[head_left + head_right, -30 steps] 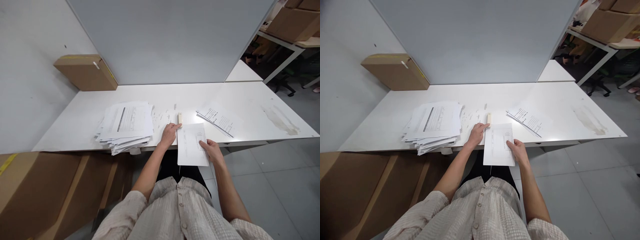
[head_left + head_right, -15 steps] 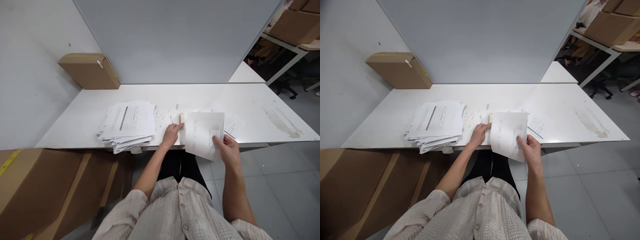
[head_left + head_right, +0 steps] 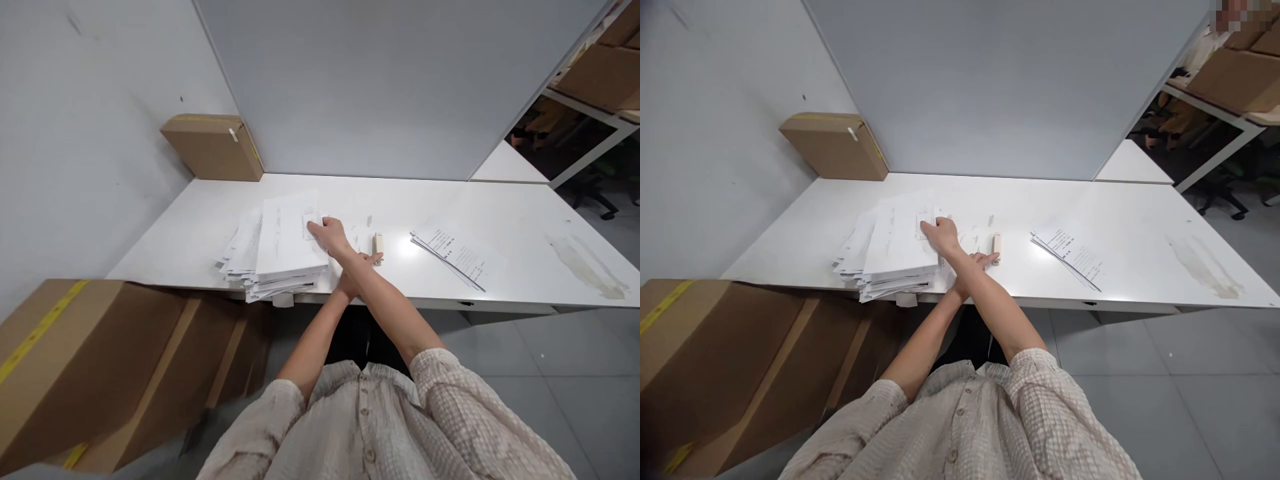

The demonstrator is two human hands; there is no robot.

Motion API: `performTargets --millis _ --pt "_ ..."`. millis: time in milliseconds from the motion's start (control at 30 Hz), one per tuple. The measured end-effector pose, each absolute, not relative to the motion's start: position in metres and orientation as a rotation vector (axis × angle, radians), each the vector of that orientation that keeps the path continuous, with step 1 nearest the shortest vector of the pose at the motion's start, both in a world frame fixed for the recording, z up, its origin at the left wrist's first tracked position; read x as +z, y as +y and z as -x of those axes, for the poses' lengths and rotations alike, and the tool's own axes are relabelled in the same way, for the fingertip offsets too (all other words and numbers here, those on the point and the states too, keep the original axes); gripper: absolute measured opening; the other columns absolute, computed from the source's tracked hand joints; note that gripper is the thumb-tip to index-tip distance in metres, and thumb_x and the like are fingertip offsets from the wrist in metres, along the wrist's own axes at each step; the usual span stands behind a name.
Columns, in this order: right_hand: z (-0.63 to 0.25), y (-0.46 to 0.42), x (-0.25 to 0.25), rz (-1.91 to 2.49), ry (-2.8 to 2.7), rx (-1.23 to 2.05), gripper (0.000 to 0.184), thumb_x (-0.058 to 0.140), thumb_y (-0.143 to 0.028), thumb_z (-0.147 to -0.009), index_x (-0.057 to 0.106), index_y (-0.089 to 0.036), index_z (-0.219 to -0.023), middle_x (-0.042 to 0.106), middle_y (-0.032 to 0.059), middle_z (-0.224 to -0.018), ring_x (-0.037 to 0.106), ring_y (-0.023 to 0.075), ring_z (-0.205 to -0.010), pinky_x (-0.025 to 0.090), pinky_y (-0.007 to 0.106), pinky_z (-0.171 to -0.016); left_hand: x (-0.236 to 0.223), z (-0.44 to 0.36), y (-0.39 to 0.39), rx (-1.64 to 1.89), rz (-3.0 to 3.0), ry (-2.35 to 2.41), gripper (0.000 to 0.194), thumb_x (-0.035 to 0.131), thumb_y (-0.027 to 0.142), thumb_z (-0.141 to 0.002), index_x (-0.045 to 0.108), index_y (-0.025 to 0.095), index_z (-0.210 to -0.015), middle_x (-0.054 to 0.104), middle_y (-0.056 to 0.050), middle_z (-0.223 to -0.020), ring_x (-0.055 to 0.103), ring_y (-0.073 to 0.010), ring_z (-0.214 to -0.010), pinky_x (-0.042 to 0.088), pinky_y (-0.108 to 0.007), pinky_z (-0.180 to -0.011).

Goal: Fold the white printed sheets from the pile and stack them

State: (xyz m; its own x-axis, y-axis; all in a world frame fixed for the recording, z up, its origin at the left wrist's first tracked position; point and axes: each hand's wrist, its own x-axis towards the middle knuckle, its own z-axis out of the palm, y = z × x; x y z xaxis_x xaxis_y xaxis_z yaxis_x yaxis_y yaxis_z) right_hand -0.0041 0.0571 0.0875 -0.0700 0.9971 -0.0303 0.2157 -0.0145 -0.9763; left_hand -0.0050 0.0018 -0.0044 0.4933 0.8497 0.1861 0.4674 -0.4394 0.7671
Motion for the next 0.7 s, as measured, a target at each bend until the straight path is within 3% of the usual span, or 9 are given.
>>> performTargets --millis 100,200,300,367,467,567,700 --pt "-0.002 0.05 0.088 1.437 -1.559 1.073 0.028 0.061 -0.046 -0.075 0.057 -0.019 -0.08 0.055 0.0018 -0.064 0.053 0.0179 -0.065 0.043 0.032 -0.06 -0.006 0.004 0.002 0.755 -2.112 1.097 0.059 0.055 0.026 -0.079 0.043 0.026 -0.137 0.054 -0.009 -0.106 0.051 -0.0266 -0.099 0.035 -0.042 -0.097" --pt "-0.042 0.031 0.085 1.474 -1.643 0.882 0.034 0.056 -0.049 -0.079 0.06 -0.019 -0.095 0.063 0.0051 -0.084 0.058 0.0199 -0.079 0.045 0.035 -0.074 -0.008 -0.001 0.004 0.818 -2.106 1.203 0.044 0.049 0.02 -0.083 0.056 0.023 -0.127 0.056 -0.01 -0.107 0.049 -0.0285 -0.103 0.035 -0.042 -0.096" --pt "-0.112 0.015 0.075 1.575 -1.637 0.624 0.026 0.054 -0.041 -0.08 0.063 -0.019 -0.09 0.065 0.0053 -0.086 0.059 0.0189 -0.079 0.045 0.035 -0.077 -0.01 -0.004 0.006 0.844 -2.187 1.232 0.045 0.039 0.008 -0.083 0.06 0.02 -0.121 0.057 -0.01 -0.098 0.051 -0.0263 -0.096 0.04 -0.04 -0.089" --pt "-0.17 0.006 0.067 1.773 -1.599 0.381 0.03 0.053 -0.041 -0.081 0.064 -0.017 -0.096 0.065 0.0104 -0.096 0.059 0.0218 -0.083 0.045 0.038 -0.079 -0.011 -0.005 0.005 0.859 -2.267 1.196 0.052 0.034 0.002 -0.082 0.056 0.021 -0.125 0.057 -0.009 -0.094 0.051 -0.0231 -0.09 0.042 -0.037 -0.085" --pt "-0.252 -0.005 0.056 2.137 -1.647 0.106 0.044 0.059 -0.041 -0.077 0.062 -0.016 -0.113 0.054 0.0173 -0.127 0.047 0.0335 -0.114 0.04 0.048 -0.09 -0.011 -0.003 0.003 0.902 -2.329 1.218 0.054 0.033 0.002 -0.083 0.052 0.022 -0.129 0.057 -0.008 -0.094 0.049 -0.0209 -0.088 0.044 -0.034 -0.081" --pt "-0.308 -0.015 0.045 2.395 -1.716 0.143 0.061 0.061 -0.047 -0.074 0.054 -0.017 -0.126 0.043 0.0159 -0.141 0.036 0.0373 -0.127 0.038 0.052 -0.093 -0.01 -0.002 0.003 0.899 -2.339 1.247 0.052 0.034 0.003 -0.084 0.052 0.023 -0.129 0.057 -0.007 -0.094 0.049 -0.0201 -0.087 0.045 -0.032 -0.08" --pt "-0.334 -0.022 0.034 2.456 -1.71 0.329 0.055 0.058 -0.047 -0.075 0.06 -0.018 -0.121 0.056 0.0124 -0.13 0.052 0.031 -0.115 0.044 0.041 -0.091 -0.01 -0.001 0.003 0.883 -2.345 1.257 0.052 0.034 0.003 -0.084 0.051 0.023 -0.13 0.057 -0.007 -0.093 0.049 -0.0201 -0.088 0.046 -0.032 -0.079"
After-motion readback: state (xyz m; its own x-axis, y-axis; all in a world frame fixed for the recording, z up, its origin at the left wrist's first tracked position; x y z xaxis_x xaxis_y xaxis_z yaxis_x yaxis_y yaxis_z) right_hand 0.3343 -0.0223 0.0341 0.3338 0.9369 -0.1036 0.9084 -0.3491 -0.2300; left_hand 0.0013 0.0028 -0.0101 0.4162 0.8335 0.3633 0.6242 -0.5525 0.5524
